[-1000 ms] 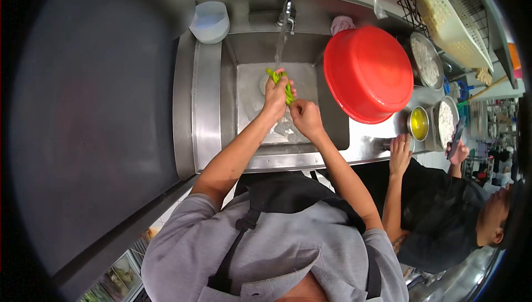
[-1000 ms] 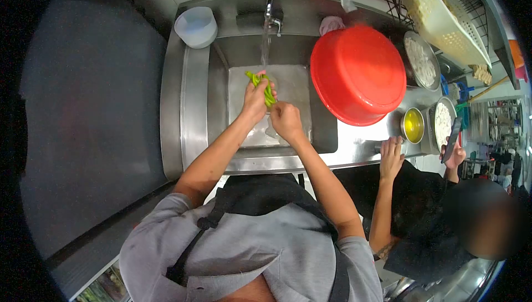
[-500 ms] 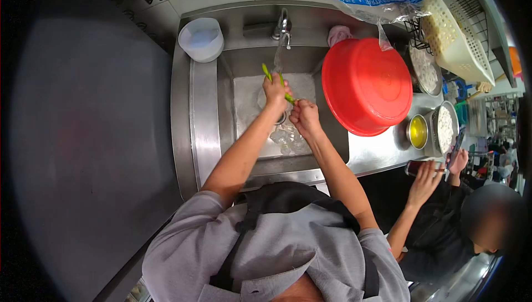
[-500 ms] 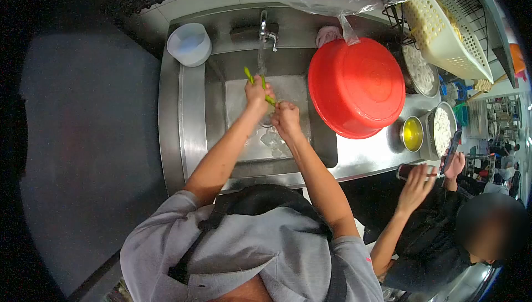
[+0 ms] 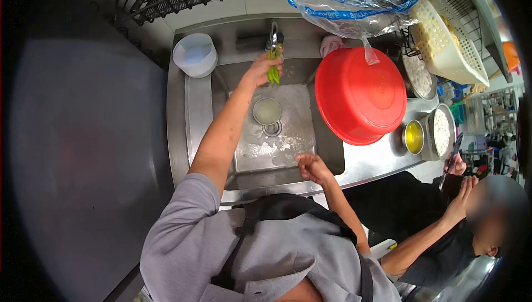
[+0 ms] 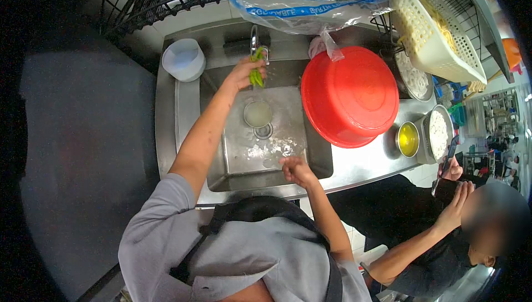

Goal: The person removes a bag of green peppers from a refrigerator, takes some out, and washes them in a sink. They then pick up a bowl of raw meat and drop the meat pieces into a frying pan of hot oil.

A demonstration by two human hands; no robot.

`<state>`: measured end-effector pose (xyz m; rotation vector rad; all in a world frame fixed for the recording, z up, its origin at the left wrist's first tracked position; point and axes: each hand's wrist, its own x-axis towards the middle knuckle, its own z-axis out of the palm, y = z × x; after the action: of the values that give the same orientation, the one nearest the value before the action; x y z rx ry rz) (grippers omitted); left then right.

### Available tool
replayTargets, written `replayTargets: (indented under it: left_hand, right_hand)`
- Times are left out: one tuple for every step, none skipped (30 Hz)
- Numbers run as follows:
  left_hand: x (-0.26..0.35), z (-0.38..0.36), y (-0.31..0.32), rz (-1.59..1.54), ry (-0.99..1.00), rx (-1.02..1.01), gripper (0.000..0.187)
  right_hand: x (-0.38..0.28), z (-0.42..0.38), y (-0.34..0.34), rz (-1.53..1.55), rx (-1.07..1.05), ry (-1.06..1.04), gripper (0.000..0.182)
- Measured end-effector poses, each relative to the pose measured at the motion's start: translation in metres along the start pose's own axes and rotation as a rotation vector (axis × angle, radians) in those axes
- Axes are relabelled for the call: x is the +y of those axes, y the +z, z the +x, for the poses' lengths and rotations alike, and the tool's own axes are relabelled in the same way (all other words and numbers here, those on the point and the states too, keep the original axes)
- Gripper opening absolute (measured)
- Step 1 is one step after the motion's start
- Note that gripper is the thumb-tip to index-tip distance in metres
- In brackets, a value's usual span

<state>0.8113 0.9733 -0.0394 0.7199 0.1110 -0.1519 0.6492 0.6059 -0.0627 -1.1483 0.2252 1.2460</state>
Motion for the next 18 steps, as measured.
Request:
replayTargets:
  left_hand:
    - [0.000, 0.005, -0.010, 0.055, 0.027, 0.101, 0.024]
    - [-0.001, 0.007, -0.020, 0.111, 0.053, 0.203, 0.021]
    - [-0.002, 0.009, -0.025, 0.165, 0.079, 0.304, 0.020]
    - [-0.002, 0.005, -0.014, 0.265, 0.061, 0.333, 0.018]
    - [-0.005, 0.000, -0.001, 0.365, 0.045, 0.359, 0.016]
    - [-0.009, -0.007, 0.011, 0.465, 0.026, 0.384, 0.015]
    - [-0.013, -0.011, 0.016, 0.472, 0.075, 0.318, 0.016]
    - [-0.018, -0.017, 0.022, 0.476, 0.118, 0.250, 0.017]
    - [-0.023, -0.021, 0.026, 0.479, 0.162, 0.181, 0.019]
    - [-0.026, -0.024, 0.026, 0.499, 0.156, 0.187, 0.019]
    - [-0.029, -0.030, 0.023, 0.519, 0.147, 0.193, 0.019]
    - [-0.031, -0.032, 0.018, 0.539, 0.136, 0.201, 0.020]
    - [-0.034, -0.030, 0.012, 0.867, 0.300, 0.155, 0.021]
    - [-0.037, -0.028, 0.006, 1.190, 0.468, 0.101, 0.021]
    - [-0.037, -0.029, 0.010, 1.508, 0.642, 0.040, 0.022]
    - [-0.039, -0.030, 0.016, 1.355, 0.494, 0.149, 0.016]
    - [-0.043, -0.029, 0.022, 1.198, 0.348, 0.255, 0.011]
    - [-0.045, -0.027, 0.030, 1.038, 0.209, 0.356, 0.006]
  right_hand:
    - [0.010, -0.008, -0.007, 0.015, 0.037, 0.020, 0.017]
    - [0.019, -0.015, -0.013, 0.032, 0.073, 0.040, 0.016]
    - [0.028, -0.021, -0.019, 0.068, 0.076, 0.039, 0.016]
    - [0.035, -0.029, -0.025, 0.103, 0.079, 0.040, 0.016]
    - [0.041, -0.033, -0.032, 0.137, 0.081, 0.038, 0.016]
    - [0.047, -0.039, -0.036, 0.143, 0.095, 0.025, 0.016]
    - [0.050, -0.043, -0.040, 0.149, 0.110, 0.008, 0.015]
    - [0.054, -0.048, -0.043, 0.159, 0.129, -0.007, 0.015]
    - [0.052, -0.056, -0.041, 0.158, 0.148, -0.027, 0.014]
    - [0.053, -0.059, -0.045, 0.161, 0.163, -0.057, 0.015]
    - [0.058, -0.066, -0.050, 0.167, 0.179, -0.085, 0.015]
    - [0.062, -0.071, -0.054, 0.174, 0.195, -0.111, 0.015]
    - [0.057, -0.083, -0.049, 0.158, 0.235, -0.119, 0.015]
    - [0.063, -0.090, -0.055, 0.159, 0.273, -0.126, 0.016]
    - [0.067, -0.097, -0.059, 0.141, 0.314, -0.132, 0.016]
    - [0.073, -0.105, -0.062, 0.122, 0.356, -0.133, 0.017]
    - [0.078, -0.114, -0.064, 0.115, 0.402, -0.140, 0.016]
    - [0.089, -0.120, -0.072, 0.110, 0.444, -0.133, 0.016]
